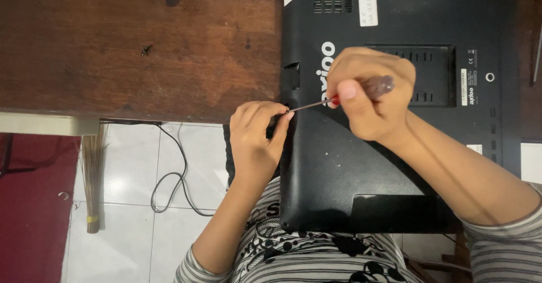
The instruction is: Using a screwdriver to remove screws from the back panel of an all-in-one computer for repair
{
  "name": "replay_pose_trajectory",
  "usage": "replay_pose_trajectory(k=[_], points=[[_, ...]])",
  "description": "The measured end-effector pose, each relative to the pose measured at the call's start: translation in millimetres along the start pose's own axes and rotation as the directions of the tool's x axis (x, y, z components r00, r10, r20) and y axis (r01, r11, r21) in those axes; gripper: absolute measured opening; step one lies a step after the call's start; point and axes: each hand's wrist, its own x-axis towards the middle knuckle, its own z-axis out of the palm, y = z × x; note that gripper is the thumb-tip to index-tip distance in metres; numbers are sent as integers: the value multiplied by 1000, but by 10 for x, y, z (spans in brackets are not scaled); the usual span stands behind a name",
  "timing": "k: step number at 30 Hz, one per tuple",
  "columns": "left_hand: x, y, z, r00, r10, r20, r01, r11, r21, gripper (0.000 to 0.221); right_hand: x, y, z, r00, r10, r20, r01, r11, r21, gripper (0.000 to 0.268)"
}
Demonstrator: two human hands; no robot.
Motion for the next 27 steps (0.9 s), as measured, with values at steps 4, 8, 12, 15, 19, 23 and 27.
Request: replay_pose_trajectory(k=[4,8,12,15,19,23,27], points=[[-17,-67,30,1000,12,-15,-12,1000,-29,3,0,8,-14,994,-62,94,70,994,-82,47],[-15,-112,41,999,-37,24,39,993,-113,9,-11,4,-26,977,45,210,-13,988,-152,44],[-43,-114,54,996,-84,22,86,991,-104,16,-67,70,-12,968,140,207,-101,977,-189,48],[-38,-106,52,994,-106,25,108,989,-99,17,-57,72,-11,964,152,216,-107,972,-210,49],[-63,-153,73,996,-84,29,87,991,-105,17,-44,67,14,960,168,226,-119,970,-213,47],[-99,-191,114,1000,-14,-24,11,995,-101,18,-34,68,51,946,154,286,-86,968,-237,43],[-112,-188,105,1000,1,-28,-4,993,-119,17,58,41,39,919,229,321,-138,950,-281,41]])
